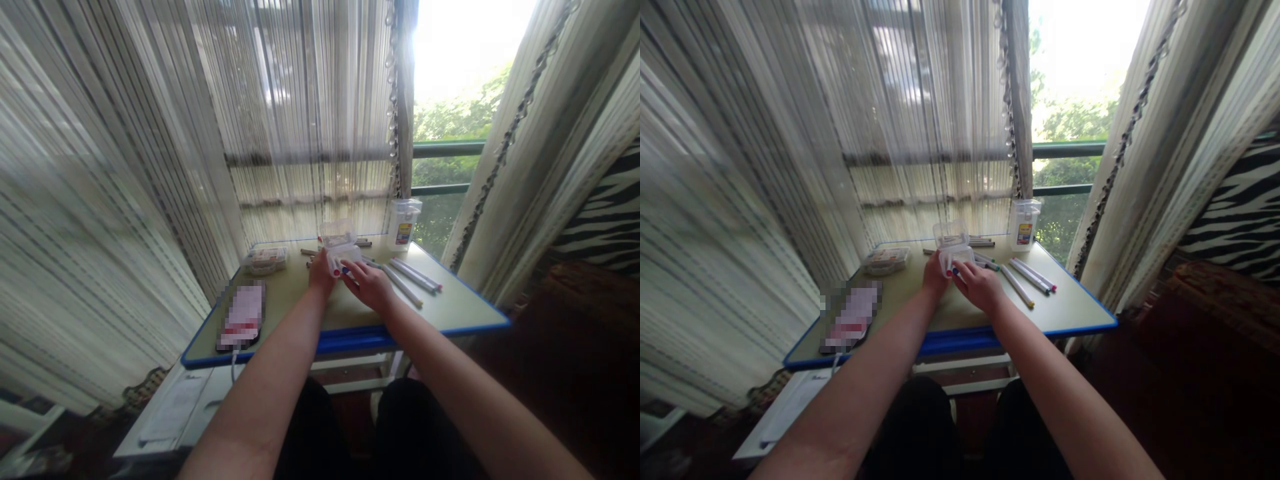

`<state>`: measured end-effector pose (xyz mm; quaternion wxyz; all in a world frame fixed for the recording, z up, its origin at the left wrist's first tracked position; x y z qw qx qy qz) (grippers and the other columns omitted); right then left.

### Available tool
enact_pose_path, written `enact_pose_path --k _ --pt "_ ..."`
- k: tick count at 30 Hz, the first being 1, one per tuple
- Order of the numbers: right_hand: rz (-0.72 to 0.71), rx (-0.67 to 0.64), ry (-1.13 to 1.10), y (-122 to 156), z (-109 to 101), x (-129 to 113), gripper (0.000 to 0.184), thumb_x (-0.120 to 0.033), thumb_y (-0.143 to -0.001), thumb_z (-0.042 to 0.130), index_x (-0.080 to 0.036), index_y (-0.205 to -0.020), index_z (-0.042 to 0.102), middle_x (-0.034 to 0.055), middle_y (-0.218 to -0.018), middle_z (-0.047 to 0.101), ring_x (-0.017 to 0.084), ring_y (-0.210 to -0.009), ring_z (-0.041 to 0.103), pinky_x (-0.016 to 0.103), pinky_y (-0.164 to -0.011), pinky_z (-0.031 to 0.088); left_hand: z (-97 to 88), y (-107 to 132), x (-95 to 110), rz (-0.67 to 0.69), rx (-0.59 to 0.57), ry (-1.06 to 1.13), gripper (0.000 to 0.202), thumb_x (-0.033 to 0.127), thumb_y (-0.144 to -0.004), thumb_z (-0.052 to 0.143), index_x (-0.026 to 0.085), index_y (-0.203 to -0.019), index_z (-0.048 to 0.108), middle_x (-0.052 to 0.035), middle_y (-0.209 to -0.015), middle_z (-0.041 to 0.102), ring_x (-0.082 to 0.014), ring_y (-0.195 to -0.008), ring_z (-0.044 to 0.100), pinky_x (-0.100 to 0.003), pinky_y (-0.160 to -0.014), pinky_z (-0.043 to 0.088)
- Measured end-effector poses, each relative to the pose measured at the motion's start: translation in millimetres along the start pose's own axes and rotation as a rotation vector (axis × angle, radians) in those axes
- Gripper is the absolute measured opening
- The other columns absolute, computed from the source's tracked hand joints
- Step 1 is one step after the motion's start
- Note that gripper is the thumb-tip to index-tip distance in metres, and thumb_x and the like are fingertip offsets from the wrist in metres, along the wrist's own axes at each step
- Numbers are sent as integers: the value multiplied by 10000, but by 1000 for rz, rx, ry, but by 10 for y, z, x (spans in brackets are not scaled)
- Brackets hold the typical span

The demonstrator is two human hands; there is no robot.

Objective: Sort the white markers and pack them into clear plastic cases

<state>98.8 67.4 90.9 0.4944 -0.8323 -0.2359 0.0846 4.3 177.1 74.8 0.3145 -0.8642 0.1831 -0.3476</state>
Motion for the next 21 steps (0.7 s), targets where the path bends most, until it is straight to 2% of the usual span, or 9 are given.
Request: enact_pose_path --k 5,12,21 --pt "0 0 12 7 10 21 223 -317 -928 478 -203 -1025 644 49 -892 703 132 -685 631 229 -560 398 30 -3 5 15 -27 28 252 202 -724 589 188 -975 581 -85 -966 677 -197 -901 626 -289 -831 491" --pt "27 -27 5 7 4 70 231 -299 -910 503 -218 -1078 640 53 -993 706 136 -767 652 215 -584 434 -2 -6 19 14 -17 24 253 183 -754 574 149 -1005 570 -98 -990 667 -202 -926 616 -290 -857 471" --pt "18 -42 -21 13 64 71 250 -291 -914 509 -217 -1112 643 62 -1016 709 160 -829 671 232 -642 495 36 -22 -43 -15 -34 -29 234 228 -736 605 181 -961 560 -100 -945 672 -216 -898 627 -303 -832 483"
Point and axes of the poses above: each hand's wrist, its own y-axis away from the middle knuckle, its own z-axis out of the palm, x = y × z, the point moved 10 cm from there along -y, towards the middle knuckle
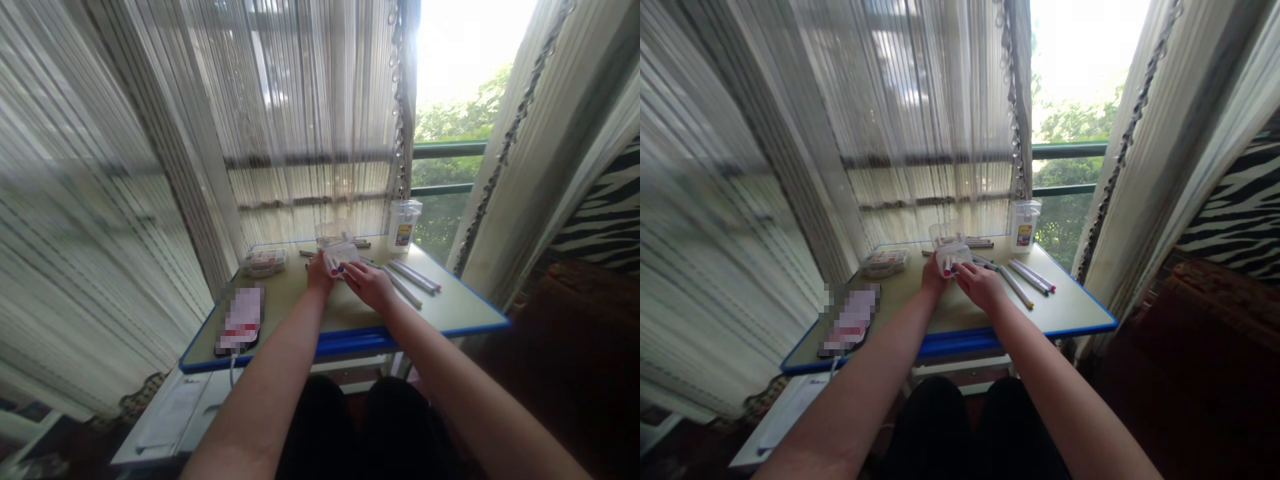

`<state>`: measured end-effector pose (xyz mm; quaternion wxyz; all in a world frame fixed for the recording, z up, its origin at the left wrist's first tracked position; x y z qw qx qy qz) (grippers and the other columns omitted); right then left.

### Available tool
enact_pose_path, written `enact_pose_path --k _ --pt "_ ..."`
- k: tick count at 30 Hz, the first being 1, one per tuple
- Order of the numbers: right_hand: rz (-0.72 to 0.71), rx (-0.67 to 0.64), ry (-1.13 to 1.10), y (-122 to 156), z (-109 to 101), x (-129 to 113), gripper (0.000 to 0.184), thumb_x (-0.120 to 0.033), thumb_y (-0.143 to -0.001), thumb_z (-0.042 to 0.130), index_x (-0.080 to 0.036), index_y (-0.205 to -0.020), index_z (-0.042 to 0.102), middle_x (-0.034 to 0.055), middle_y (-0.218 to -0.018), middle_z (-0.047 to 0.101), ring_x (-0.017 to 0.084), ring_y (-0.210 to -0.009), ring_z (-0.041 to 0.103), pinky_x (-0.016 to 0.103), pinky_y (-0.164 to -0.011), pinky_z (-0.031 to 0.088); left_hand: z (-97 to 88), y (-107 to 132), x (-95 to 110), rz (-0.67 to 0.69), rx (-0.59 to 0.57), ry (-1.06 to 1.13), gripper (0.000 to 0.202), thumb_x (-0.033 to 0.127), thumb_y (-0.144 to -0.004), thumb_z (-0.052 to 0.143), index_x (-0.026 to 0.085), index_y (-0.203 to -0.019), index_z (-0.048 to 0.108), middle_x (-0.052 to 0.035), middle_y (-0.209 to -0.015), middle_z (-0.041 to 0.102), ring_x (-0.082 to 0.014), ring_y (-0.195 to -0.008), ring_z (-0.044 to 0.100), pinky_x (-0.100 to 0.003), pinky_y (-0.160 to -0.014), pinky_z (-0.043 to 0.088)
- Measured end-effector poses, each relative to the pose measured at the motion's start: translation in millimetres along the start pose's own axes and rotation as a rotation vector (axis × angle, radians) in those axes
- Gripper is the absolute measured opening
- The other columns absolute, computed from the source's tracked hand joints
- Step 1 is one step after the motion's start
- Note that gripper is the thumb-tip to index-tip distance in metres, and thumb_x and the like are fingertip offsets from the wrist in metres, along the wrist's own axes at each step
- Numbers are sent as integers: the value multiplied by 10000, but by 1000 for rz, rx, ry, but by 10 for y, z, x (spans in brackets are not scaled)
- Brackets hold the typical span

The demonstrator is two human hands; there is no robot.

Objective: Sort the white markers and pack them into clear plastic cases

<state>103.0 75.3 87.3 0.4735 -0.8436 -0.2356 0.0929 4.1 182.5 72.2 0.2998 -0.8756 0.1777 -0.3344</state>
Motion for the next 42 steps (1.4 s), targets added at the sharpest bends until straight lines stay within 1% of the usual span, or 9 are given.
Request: enact_pose_path --k 6,19,22,25,28,33,35,38,42 --pt "-3 -9 -11 -10 -11 -20 248 -267 -915 492 -203 -1108 635 76 -1035 696 165 -860 661 244 -673 507 -18 12 27 -1 -9 -1 223 209 -749 601 134 -957 567 -120 -929 666 -218 -887 633 -289 -820 479" --pt "-88 105 52 -22 -179 -159 174 -226 -878 477 -168 -984 601 90 -957 660 176 -806 618 269 -607 456 -63 15 -21 -28 63 170 235 174 -716 592 183 -951 603 -95 -963 688 -213 -905 649 -298 -828 507" --pt "-74 123 69 -12 -206 -122 149 -220 -870 470 -165 -905 604 72 -851 665 156 -715 604 258 -586 420 -60 18 -29 -35 73 183 240 191 -728 593 187 -968 599 -86 -966 688 -207 -904 654 -301 -816 513" --pt "-58 62 83 7 -182 -68 156 -233 -856 465 -171 -819 603 26 -662 642 138 -600 580 255 -573 378 -54 11 -8 -15 69 184 220 193 -740 582 171 -957 608 -101 -967 687 -216 -923 655 -308 -831 512" --pt "90 -52 145 30 -147 135 196 -282 -837 466 -171 -789 621 26 -633 654 146 -587 595 260 -584 358 -89 8 35 21 81 211 246 176 -740 573 157 -981 617 -124 -1037 676 -226 -1007 636 -305 -898 492" --pt "598 -288 314 233 -97 785 296 -333 -859 425 -176 -761 656 82 -767 701 212 -722 649 279 -603 371 -132 17 24 -10 93 227 302 157 -729 558 161 -1026 617 -131 -1073 668 -246 -1063 618 -326 -931 481" --pt "733 -381 327 343 -41 972 291 -318 -858 425 -163 -820 669 110 -884 702 246 -833 650 297 -637 403 -97 17 37 -10 62 222 293 160 -735 553 171 -1019 621 -120 -1030 677 -239 -1013 635 -317 -897 493" --pt "826 -506 345 463 55 1129 282 -291 -843 449 -139 -949 662 142 -1037 670 296 -987 612 356 -728 446 -26 13 76 3 -6 193 283 178 -750 550 196 -1024 621 -100 -990 679 -229 -959 642 -308 -849 500" --pt "915 -589 337 576 96 1209 339 -296 -836 482 -134 -1109 601 154 -1139 630 315 -1054 582 424 -800 460 -32 2 151 55 -17 163 265 178 -762 546 176 -1020 608 -117 -1019 656 -229 -979 622 -294 -859 474"
Point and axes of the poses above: each hand's wrist, its own y-axis away from the middle knuckle, its own z-axis out of the palm, x = y × z, the point moved 10 cm from there along -y, towards the middle knuckle
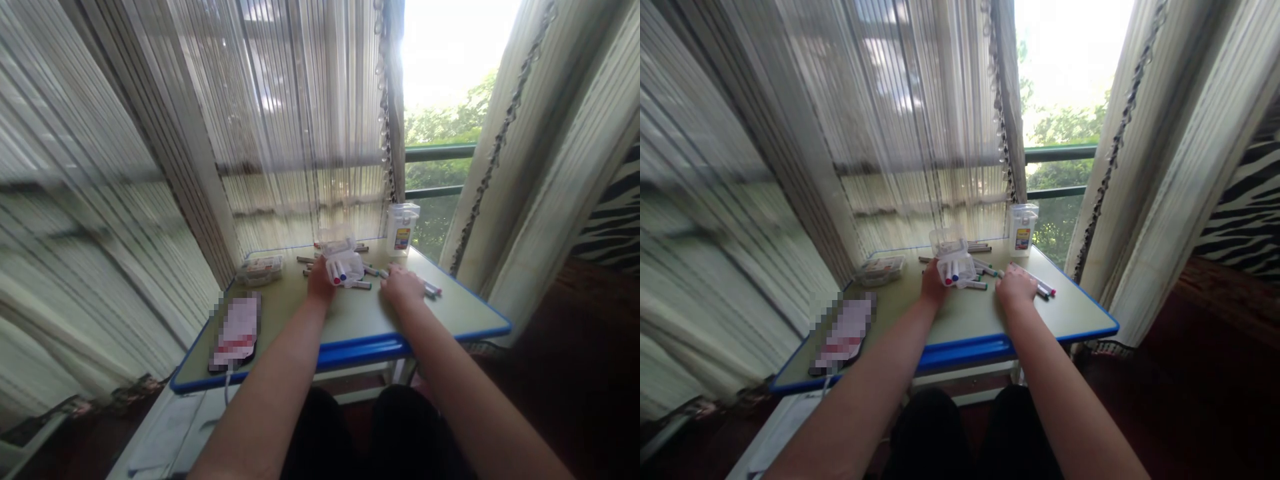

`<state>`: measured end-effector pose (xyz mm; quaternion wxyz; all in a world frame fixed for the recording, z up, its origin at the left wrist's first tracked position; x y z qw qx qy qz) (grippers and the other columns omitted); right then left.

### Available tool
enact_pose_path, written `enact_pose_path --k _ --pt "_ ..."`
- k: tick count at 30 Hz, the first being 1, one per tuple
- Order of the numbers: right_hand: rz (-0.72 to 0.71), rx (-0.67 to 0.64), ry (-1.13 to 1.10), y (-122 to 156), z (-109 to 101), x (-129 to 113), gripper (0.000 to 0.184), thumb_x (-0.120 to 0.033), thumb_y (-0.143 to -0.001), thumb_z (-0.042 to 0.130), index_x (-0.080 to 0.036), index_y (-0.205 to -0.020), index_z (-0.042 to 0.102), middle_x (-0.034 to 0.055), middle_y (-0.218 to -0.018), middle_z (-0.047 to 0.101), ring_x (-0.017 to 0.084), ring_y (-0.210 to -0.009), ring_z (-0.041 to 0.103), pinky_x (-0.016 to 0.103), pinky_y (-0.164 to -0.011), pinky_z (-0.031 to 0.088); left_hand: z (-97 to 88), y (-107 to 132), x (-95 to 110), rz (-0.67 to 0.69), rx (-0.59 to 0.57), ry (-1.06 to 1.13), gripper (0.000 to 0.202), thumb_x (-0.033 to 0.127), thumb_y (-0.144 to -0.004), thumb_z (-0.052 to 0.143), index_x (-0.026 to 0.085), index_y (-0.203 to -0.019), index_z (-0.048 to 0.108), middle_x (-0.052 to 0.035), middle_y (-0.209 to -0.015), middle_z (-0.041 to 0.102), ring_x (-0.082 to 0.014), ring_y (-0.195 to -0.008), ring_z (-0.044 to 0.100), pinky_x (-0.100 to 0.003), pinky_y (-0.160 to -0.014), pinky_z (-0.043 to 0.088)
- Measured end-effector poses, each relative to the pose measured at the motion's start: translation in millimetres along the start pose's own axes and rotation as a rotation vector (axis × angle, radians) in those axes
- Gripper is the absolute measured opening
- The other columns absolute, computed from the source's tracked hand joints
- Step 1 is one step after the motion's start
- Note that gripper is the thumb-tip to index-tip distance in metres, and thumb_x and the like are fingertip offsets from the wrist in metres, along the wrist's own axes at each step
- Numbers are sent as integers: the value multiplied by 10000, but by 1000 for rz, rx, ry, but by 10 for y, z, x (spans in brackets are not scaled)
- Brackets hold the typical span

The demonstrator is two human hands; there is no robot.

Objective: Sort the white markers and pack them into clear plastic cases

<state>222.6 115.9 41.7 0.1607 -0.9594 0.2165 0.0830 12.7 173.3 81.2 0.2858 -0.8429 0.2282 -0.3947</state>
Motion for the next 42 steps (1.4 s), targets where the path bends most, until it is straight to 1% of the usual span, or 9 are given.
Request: enact_pose_path --k 7,10,14,17,20,24,29,35,42 --pt "16 -19 -70 -23 77 49 329 -175 -872 403 -138 -1156 567 187 -1100 636 314 -1005 601 442 -735 490 -1 12 -51 -31 -11 -112 205 193 -793 545 152 -992 570 -121 -992 638 -229 -956 603 -280 -821 456" --pt "-124 307 -183 33 -241 -58 310 -185 -884 395 -122 -1122 584 187 -1000 650 285 -922 613 442 -747 500 -14 17 -65 -37 10 -141 207 187 -784 547 171 -988 572 -108 -990 640 -211 -948 604 -271 -826 458" --pt "-570 872 -357 570 -776 -350 377 -228 -900 436 -137 -1263 481 156 -1049 635 250 -960 593 423 -865 487 -51 25 -65 -34 53 -118 235 162 -756 563 178 -990 578 -99 -984 648 -199 -935 611 -279 -830 466" --pt "-809 1040 -383 916 -871 -511 482 -198 -893 456 -171 -1363 352 140 -1047 617 237 -942 592 399 -821 512 -56 31 -73 -25 61 -110 232 166 -754 568 181 -985 583 -101 -981 651 -204 -940 614 -285 -836 468" --pt "-941 1138 -369 1112 -871 -598 552 -158 -880 461 -218 -1396 273 129 -1045 584 226 -898 597 390 -745 538 -64 31 -112 -40 71 -122 273 166 -746 575 181 -1019 571 -99 -1002 642 -208 -959 608 -298 -839 475" --pt "-960 1128 -392 1118 -849 -617 543 -127 -877 442 -203 -1386 271 135 -1027 562 229 -893 602 380 -696 563 -74 26 -156 -89 65 -146 302 165 -729 599 184 -1028 561 -97 -1005 633 -215 -941 607 -318 -820 489" --pt "-849 1017 -535 953 -803 -534 451 -206 -912 388 -204 -1349 277 135 -1029 583 245 -917 625 420 -740 574 -118 44 -130 -115 61 -164 303 178 -749 589 194 -1051 559 -92 -1029 632 -213 -953 609 -321 -832 495" --pt "-780 838 -776 766 -675 -467 464 -241 -913 397 -193 -1347 241 148 -1056 582 216 -894 653 376 -754 576 -131 51 -168 -140 64 -191 385 203 -723 616 197 -1102 543 -87 -1040 639 -229 -962 621 -316 -811 501" --pt "-734 699 -806 659 -517 -468 460 -296 -920 368 -202 -1349 233 178 -1106 581 234 -946 655 408 -769 571 -148 48 -204 -173 78 -198 419 211 -709 649 224 -1113 538 -88 -1029 640 -236 -940 626 -327 -796 501"
Point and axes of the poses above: each hand's wrist, its own y-axis away from the middle knuckle, its own z-axis out of the palm, x = y × z, the point moved 10 cm from there along -y, towards the middle knuckle
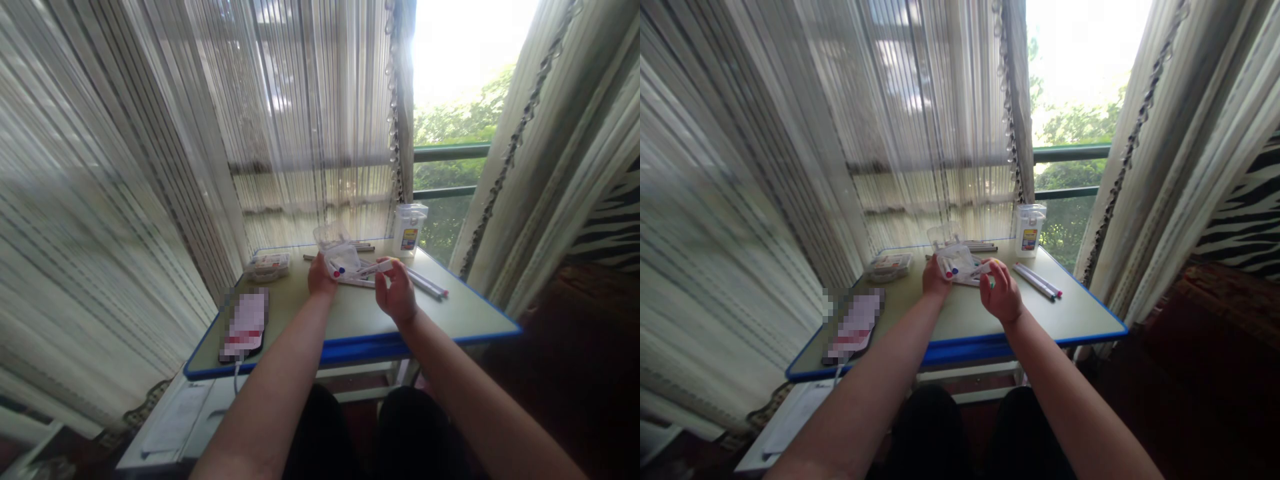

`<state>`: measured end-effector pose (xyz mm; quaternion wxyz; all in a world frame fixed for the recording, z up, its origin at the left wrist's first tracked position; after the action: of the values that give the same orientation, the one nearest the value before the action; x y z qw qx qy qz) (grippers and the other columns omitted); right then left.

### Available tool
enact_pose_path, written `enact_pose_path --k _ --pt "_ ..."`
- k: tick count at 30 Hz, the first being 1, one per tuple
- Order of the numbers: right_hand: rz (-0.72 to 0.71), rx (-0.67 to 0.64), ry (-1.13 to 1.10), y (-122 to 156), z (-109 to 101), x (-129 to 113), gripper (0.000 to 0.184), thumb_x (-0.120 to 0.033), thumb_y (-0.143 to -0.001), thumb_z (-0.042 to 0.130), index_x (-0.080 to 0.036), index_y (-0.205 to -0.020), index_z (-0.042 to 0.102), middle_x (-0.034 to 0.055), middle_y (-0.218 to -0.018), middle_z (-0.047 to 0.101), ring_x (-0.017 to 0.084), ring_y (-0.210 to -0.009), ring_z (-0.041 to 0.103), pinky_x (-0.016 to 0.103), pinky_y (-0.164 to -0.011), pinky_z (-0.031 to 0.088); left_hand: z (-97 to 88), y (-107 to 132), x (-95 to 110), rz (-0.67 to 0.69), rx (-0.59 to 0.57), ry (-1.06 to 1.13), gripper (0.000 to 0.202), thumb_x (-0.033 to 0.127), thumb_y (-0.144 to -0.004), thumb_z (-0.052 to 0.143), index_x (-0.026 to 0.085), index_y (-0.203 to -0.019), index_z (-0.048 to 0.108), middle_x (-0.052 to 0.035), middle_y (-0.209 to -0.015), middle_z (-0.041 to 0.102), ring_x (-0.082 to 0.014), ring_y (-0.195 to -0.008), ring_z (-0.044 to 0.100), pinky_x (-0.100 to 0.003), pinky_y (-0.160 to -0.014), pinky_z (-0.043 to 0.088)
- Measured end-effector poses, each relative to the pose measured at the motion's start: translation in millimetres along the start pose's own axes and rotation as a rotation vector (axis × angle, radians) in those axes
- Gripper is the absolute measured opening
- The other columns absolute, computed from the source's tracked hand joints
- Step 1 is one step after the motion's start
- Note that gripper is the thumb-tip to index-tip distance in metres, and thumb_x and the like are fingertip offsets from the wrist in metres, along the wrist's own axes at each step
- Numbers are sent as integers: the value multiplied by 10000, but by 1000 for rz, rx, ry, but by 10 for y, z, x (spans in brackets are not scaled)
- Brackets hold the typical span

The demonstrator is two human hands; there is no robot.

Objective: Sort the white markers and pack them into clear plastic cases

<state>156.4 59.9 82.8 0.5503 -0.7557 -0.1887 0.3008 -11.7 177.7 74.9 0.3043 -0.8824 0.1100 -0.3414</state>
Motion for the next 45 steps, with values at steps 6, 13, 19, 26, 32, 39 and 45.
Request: enact_pose_path --k 6,13,19,26,32,39,45 --pt "41 -6 -46 5 11 24 494 -279 -929 345 -209 -1383 163 187 -1156 576 225 -944 667 389 -744 577 6 3 -11 3 -1 10 436 206 -713 638 205 -1135 528 -105 -1027 639 -252 -956 619 -344 -798 500" --pt "106 49 -110 -43 -46 52 486 -243 -931 331 -215 -1346 79 197 -1236 543 193 -987 666 367 -806 566 0 4 7 1 -16 1 407 204 -703 639 196 -1099 544 -111 -1026 638 -254 -944 621 -342 -791 501" --pt "142 -3 -88 -57 33 53 394 -297 -898 438 -199 -1248 284 145 -1103 659 180 -885 694 329 -765 571 8 8 27 51 11 36 324 193 -737 594 208 -1059 556 -89 -1014 643 -222 -932 623 -316 -814 494" --pt "144 -127 133 -110 68 17 265 -368 -907 460 -181 -1088 510 110 -1001 708 161 -709 691 311 -718 560 8 5 65 59 2 39 240 180 -755 574 196 -995 572 -83 -978 649 -207 -903 624 -305 -784 494" --pt "29 -295 204 -113 208 -95 306 -357 -942 414 -186 -1110 605 100 -1068 698 174 -893 683 292 -815 532 26 8 60 74 -8 38 283 204 -760 583 157 -1039 574 -109 -995 654 -220 -910 630 -307 -789 490" --pt "-69 -321 184 -135 229 -237 367 -288 -955 366 -178 -1262 535 105 -1188 650 168 -1001 649 279 -844 516 54 -10 45 57 -12 49 271 200 -752 586 174 -1022 570 -96 -998 665 -209 -922 634 -300 -811 488" --pt "-40 -362 200 -90 314 -192 281 -348 -925 465 -174 -1103 595 85 -971 717 162 -777 681 262 -724 516 77 -12 32 53 -26 52 222 203 -752 586 189 -973 575 -88 -971 661 -200 -906 634 -306 -809 488"
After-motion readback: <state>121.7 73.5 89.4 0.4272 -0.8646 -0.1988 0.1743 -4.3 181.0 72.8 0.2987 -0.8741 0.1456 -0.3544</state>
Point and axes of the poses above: each hand's wrist, its own y-axis away from the middle knuckle, its own z-axis out of the palm, x = y × z, the point moved 10 cm from there along -y, towards the middle knuckle
